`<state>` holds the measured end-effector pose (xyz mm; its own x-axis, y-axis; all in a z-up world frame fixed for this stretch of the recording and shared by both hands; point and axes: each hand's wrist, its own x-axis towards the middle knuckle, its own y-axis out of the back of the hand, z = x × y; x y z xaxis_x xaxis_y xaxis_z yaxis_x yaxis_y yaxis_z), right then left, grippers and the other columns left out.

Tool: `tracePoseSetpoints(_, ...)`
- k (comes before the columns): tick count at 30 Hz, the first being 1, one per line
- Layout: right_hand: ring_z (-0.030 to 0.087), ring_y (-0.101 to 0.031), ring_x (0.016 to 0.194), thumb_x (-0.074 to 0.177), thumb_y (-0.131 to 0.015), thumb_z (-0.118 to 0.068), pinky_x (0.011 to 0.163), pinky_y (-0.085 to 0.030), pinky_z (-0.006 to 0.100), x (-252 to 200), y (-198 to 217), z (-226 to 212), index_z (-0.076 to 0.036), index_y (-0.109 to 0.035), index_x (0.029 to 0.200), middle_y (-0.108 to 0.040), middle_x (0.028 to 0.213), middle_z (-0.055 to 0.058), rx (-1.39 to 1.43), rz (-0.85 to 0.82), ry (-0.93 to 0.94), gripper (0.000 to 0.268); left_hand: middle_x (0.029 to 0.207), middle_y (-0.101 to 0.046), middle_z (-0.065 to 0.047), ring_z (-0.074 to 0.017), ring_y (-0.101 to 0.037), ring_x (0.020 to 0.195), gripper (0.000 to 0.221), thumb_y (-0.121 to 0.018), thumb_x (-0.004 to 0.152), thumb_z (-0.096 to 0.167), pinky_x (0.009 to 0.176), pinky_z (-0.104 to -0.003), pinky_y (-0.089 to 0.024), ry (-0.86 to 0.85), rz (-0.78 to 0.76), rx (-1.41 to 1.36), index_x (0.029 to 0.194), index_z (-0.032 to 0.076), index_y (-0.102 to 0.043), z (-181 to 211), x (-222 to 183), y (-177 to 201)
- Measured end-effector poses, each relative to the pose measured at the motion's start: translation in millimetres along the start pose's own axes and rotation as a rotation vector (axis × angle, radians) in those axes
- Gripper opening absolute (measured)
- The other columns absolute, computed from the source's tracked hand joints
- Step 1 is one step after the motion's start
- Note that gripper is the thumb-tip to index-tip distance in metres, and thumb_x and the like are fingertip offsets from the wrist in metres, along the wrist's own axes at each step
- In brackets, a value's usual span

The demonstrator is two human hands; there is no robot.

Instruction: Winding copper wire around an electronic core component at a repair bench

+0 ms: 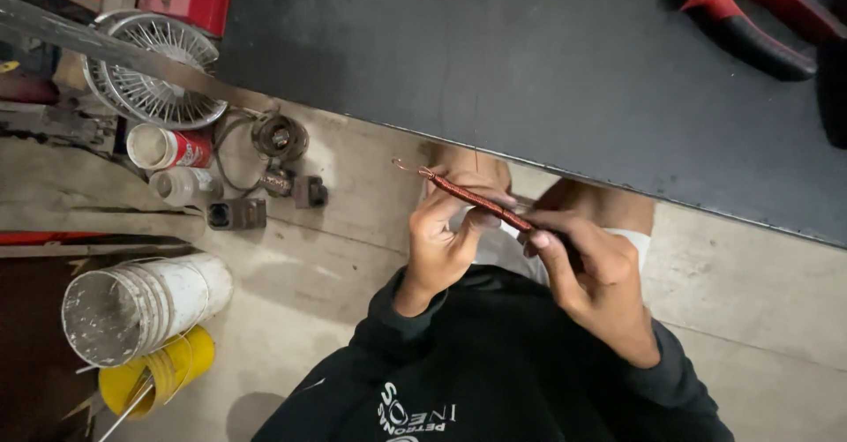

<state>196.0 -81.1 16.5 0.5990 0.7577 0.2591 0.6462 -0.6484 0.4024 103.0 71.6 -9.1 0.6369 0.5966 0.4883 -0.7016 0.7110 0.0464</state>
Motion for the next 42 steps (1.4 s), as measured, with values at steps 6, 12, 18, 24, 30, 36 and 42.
tracePoseSetpoints(6,0.038,-0.074,0.069,0.097,-0.067,-0.009,0.062,-0.057,0.043,7,2,-6,-0.003,-0.075,0.111,-0.076,0.082,0.014,-0.007,0.025,0.024,0.016,0.091,-0.076,-0.004,-0.0215,-0.071,0.087,0.023,-0.065,0.102,0.029,0.101,-0.035,-0.042,-0.055,-0.004,0.059,0.097,0.01,-0.077,4,6,2)
tracePoseSetpoints(12,0.024,-0.063,0.048,0.098,-0.061,-0.01,0.055,-0.055,0.036,0,2,7,-0.004,-0.076,0.108,-0.07,0.061,0.007,0.125,-0.052,-0.09,0.018,0.094,-0.076,-0.001,-0.0173,-0.07,0.091,0.016,-0.072,0.096,0.029,0.104,-0.034,-0.039,-0.022,-0.048,-0.038,0.096,0.014,-0.077,-3,1,5)
tracePoseSetpoints(18,0.012,-0.049,0.048,0.1,-0.059,-0.011,0.048,-0.049,0.031,7,7,0,-0.005,-0.076,0.107,-0.06,0.051,0.007,0.193,-0.137,-0.151,0.02,0.09,-0.076,-0.009,-0.0226,-0.07,0.084,0.012,-0.077,0.092,0.016,0.098,-0.039,-0.048,0.075,-0.06,-0.16,0.094,0.005,-0.078,-10,-4,3)
tracePoseSetpoints(24,0.037,-0.071,0.063,0.091,-0.075,-0.011,0.055,-0.055,0.043,16,4,-9,0.001,-0.071,0.113,-0.073,0.08,0.02,0.038,-0.051,-0.033,0.026,0.095,-0.076,-0.002,-0.0195,-0.071,0.09,0.017,-0.07,0.099,0.028,0.1,-0.035,-0.045,0.021,-0.023,-0.014,0.1,0.013,-0.076,-5,2,5)
tracePoseSetpoints(30,0.032,-0.069,0.073,0.087,-0.084,-0.011,0.064,-0.055,0.039,10,-3,-3,-0.003,-0.074,0.104,-0.073,0.092,0.012,-0.037,0.067,0.03,0.021,0.088,-0.076,-0.004,-0.0247,-0.072,0.085,0.004,-0.076,0.092,0.014,0.093,-0.039,-0.052,0.042,0.017,-0.027,0.092,0.01,-0.077,-17,-4,2)
tracePoseSetpoints(36,0.036,-0.072,0.077,0.093,-0.075,-0.01,0.071,-0.057,0.042,16,-6,-8,-0.003,-0.076,0.104,-0.073,0.089,0.013,-0.017,0.07,0.018,0.013,0.087,-0.076,-0.002,-0.0226,-0.071,0.084,0.007,-0.072,0.095,0.012,0.095,-0.036,-0.051,0.025,-0.011,0.019,0.091,0.011,-0.078,-7,7,5)
tracePoseSetpoints(42,0.033,-0.067,0.061,0.101,-0.062,-0.013,0.062,-0.054,0.041,8,-12,12,-0.005,-0.073,0.106,-0.069,0.077,0.012,0.063,-0.01,-0.041,0.014,0.087,-0.074,-0.005,-0.0219,-0.067,0.085,0.012,-0.068,0.1,0.018,0.096,-0.037,-0.049,0.055,-0.029,-0.035,0.096,0.013,-0.078,-8,5,4)
